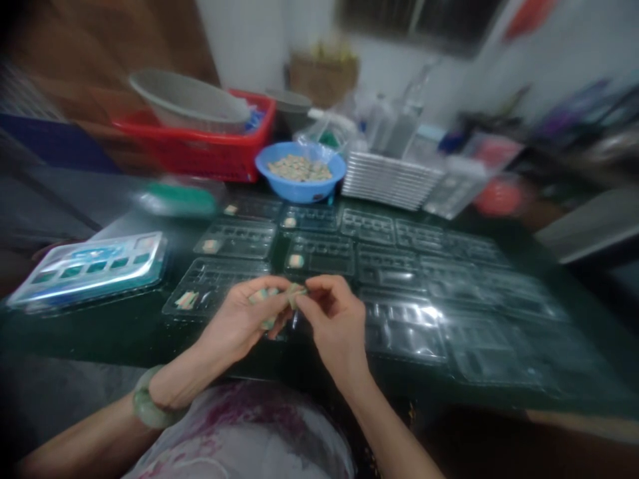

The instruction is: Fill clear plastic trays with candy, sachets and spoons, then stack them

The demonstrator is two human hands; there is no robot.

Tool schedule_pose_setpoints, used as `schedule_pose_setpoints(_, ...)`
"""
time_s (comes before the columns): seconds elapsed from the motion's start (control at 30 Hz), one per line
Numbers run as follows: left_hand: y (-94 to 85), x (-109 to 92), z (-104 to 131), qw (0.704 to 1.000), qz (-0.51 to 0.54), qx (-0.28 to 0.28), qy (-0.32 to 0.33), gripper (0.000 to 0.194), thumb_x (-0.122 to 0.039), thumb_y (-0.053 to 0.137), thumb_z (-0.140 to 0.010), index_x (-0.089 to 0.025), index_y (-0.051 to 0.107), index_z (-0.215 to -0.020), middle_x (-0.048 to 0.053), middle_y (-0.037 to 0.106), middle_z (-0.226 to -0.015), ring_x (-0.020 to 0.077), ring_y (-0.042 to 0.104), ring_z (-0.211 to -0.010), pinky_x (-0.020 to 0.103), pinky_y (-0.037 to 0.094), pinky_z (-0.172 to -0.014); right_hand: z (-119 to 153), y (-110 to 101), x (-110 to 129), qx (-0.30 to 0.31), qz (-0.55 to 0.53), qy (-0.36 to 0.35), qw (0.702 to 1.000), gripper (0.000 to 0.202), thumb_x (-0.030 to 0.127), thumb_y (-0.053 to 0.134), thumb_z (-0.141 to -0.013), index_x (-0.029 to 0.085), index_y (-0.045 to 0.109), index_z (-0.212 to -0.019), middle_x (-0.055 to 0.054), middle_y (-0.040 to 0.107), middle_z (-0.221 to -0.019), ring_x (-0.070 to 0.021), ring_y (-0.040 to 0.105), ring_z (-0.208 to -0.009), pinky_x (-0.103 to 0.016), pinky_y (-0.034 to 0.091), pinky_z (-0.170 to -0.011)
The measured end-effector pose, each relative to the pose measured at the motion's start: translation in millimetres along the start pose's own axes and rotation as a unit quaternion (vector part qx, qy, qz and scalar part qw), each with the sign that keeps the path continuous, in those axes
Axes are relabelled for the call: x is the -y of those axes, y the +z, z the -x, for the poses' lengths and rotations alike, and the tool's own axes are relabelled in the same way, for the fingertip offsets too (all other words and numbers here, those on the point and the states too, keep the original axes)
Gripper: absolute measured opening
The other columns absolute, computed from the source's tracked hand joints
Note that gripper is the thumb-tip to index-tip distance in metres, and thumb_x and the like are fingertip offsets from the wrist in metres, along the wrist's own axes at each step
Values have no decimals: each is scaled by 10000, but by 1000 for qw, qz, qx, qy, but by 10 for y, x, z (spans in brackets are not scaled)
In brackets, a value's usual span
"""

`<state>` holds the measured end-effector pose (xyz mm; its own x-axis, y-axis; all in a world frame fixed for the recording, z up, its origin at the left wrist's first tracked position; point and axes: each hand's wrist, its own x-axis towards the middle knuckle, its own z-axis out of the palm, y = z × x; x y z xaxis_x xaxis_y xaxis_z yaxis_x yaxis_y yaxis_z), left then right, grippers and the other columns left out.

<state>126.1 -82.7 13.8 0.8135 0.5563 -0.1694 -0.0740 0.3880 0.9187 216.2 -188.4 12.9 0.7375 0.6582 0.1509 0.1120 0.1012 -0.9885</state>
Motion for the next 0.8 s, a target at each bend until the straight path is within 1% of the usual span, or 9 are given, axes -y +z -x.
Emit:
schedule_pose_setpoints(0.1, -25, -19, 14, 1000, -19, 23, -8, 204, -260, 670, -718, -112, 627, -851, 0, 554, -530, 87, 478, -441, 178, 383, -339, 21, -40, -4, 40, 49, -18, 998, 165, 222, 605, -780, 211, 614, -945, -10, 589, -876, -120, 551, -770, -261, 445, -699)
schedule_pose_setpoints(0.2, -48, -42, 24, 999, -18, 45, -25, 219, -265, 669, -718, -110, 631, -868, 16, 568, -551, 99, 502, -464, 174, 387, -336, 36, -95, 2, 76, 46, -23, 996, 114, 221, 568, -809, 198, 628, -904, -11, 597, -870, -117, 557, -760, -257, 444, -694)
schedule_pose_setpoints(0.27, -56, -48, 30, 998, -3, 50, -44, 228, -267, 666, -719, -107, 626, -877, 30, 578, -567, 112, 519, -491, 170, 385, -335, 37, -121, -3, 73, 32, -11, 997, 110, 224, 580, -803, 196, 628, -898, -4, 611, -847, -114, 564, -755, -249, 445, -688)
schedule_pose_setpoints(0.37, -57, -26, 37, 997, 17, 36, -63, 216, -268, 668, -717, -112, 614, -857, 33, 579, -568, 116, 525, -507, 162, 369, -335, 30, -130, -29, 68, 14, 15, 997, 110, 235, 605, -784, 193, 631, -883, -4, 636, -833, -116, 572, -746, -242, 445, -663)
schedule_pose_setpoints(0.5, -22, 30, 53, 1000, -1, 8, -22, 207, -265, 664, -721, -101, 623, -841, 37, 581, -558, 118, 526, -508, 172, 385, -351, 62, -59, -65, 61, -34, 43, 997, 122, 239, 630, -761, 189, 621, -872, -13, 656, -830, -129, 592, -744, -250, 455, -644)
schedule_pose_setpoints(0.6, 23, 21, 72, 1000, -17, 2, -5, 225, -265, 670, -714, -96, 631, -857, 32, 574, -541, 115, 516, -493, 181, 394, -358, 114, -35, -54, 34, -62, 48, 996, 120, 233, 647, -744, 197, 628, -857, -10, 669, -833, -132, 612, -750, -261, 478, -677)
schedule_pose_setpoints(0.67, 45, -18, 80, 999, -14, 17, -26, 231, -283, 664, -720, -103, 627, -861, 36, 584, -576, 112, 512, -496, 178, 383, -351, 130, -131, -25, 7, -54, 40, 998, 120, 229, 659, -732, 210, 642, -850, -5, 682, -835, -136, 625, -765, -270, 489, -710)
schedule_pose_setpoints(0.7, 51, -42, 80, 999, -10, 21, -39, 226, -290, 663, -720, -109, 624, -850, 44, 598, -622, 112, 517, -509, 174, 374, -347, 127, -230, -6, -8, -40, 32, 999, 125, 228, 664, -727, 218, 648, -851, -2, 687, -838, -139, 631, -775, -277, 492, -729)
schedule_pose_setpoints(0.8, 62, -85, 77, 998, -13, 24, -63, 206, -305, 669, -711, -125, 612, -795, 48, 606, -703, 110, 522, -541, 156, 344, -335, 75, -686, 50, -39, 49, 20, 998, 149, 238, 681, -704, 229, 664, -852, -4, 695, -836, -148, 637, -778, -295, 490, -751)
